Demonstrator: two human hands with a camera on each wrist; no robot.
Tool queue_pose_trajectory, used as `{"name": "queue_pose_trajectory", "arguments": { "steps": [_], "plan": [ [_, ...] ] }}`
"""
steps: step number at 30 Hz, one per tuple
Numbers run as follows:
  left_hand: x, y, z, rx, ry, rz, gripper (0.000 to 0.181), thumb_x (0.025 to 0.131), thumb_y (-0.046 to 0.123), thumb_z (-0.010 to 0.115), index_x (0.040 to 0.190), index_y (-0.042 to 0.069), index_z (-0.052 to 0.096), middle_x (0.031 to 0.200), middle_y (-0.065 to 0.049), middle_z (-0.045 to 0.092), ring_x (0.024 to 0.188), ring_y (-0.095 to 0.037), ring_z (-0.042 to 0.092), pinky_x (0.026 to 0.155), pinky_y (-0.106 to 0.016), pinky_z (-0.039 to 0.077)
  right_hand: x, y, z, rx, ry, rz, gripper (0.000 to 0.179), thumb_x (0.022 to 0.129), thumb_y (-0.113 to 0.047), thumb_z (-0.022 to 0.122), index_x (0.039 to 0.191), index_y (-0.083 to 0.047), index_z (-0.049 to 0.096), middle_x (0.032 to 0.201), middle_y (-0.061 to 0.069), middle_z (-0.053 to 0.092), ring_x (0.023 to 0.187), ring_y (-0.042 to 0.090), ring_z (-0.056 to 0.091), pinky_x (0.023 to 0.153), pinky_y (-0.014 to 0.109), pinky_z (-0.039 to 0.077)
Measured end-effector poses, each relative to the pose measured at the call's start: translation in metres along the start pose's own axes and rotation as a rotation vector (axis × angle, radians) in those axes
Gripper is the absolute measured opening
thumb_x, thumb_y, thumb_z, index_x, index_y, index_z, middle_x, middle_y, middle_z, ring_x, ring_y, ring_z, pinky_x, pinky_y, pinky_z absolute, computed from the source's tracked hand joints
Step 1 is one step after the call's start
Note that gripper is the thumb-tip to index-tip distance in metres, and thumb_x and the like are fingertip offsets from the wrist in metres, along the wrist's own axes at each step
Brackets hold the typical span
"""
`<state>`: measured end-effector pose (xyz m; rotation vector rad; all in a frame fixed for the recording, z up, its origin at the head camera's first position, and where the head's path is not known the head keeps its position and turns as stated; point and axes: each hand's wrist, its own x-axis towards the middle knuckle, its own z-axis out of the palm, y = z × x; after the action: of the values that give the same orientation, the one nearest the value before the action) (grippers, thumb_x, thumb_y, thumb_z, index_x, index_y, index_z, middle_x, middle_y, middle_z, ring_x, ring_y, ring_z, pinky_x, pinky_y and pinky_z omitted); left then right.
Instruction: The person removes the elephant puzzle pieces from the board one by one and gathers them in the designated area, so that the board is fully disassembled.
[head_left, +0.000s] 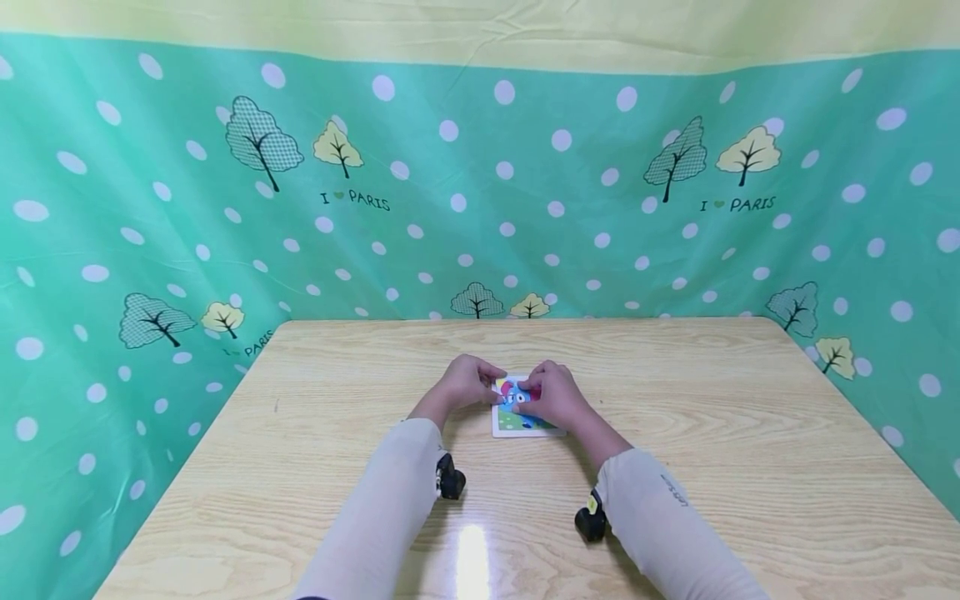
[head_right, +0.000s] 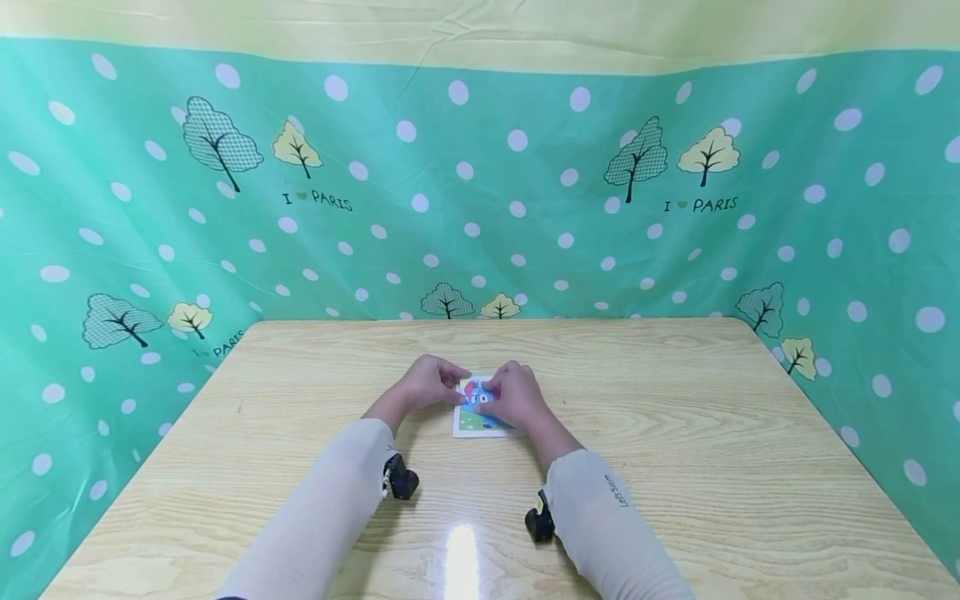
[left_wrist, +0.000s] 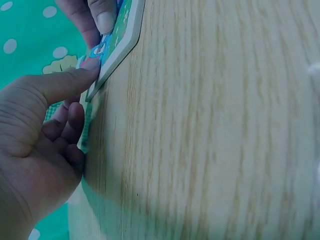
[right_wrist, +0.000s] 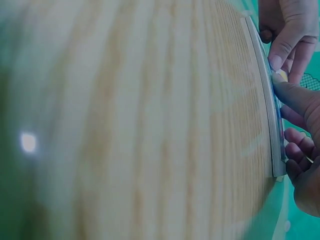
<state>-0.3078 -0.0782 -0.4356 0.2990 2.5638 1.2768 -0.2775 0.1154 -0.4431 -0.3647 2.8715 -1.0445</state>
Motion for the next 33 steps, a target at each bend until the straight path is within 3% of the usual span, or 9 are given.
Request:
{"name": "queue_pose_trajectory", "arguments": {
  "steps": [12, 22, 33],
  "plan": [
    [-0.006, -0.006, 0.007, -0.074, 0.024, 0.073, 0.039, 0.076, -0.001, 0.081, 0.112, 0.010, 0.073, 0.085, -0.002, 0.066, 0.077, -0.015, 0.062, 0.069, -0.025, 0.054, -0.003, 0.000, 0.002, -0.002, 0.001, 0.002, 0.043, 0.079, -0.025, 0.084, 0.115, -0.005, 0.072, 0.107, 0.003, 0.053, 0.100, 0.022, 0.048, 0.089, 0.036, 0.044],
    [-0.011, -0.014, 0.001, -0.173, 0.066, 0.066, 0.043, 0.077, 0.002, 0.081, 0.117, 0.014, 0.072, 0.090, -0.004, 0.066, 0.082, -0.018, 0.060, 0.068, -0.026, 0.053, -0.003, 0.000, 0.002, 0.017, 0.042, -0.005, 0.043, 0.075, -0.027, 0.086, 0.112, -0.009, 0.074, 0.103, 0.003, 0.054, 0.097, 0.022, 0.051, 0.089, 0.037, 0.045],
    [-0.018, -0.020, -0.012, -0.289, 0.073, 0.053, 0.045, 0.077, -0.002, 0.078, 0.118, 0.014, 0.071, 0.093, -0.009, 0.065, 0.081, -0.021, 0.061, 0.069, -0.033, 0.057, -0.001, 0.009, 0.001, 0.042, 0.014, 0.029, 0.046, 0.074, -0.029, 0.087, 0.115, -0.014, 0.072, 0.110, 0.002, 0.054, 0.105, 0.023, 0.051, 0.098, 0.040, 0.043]
  ]
}}
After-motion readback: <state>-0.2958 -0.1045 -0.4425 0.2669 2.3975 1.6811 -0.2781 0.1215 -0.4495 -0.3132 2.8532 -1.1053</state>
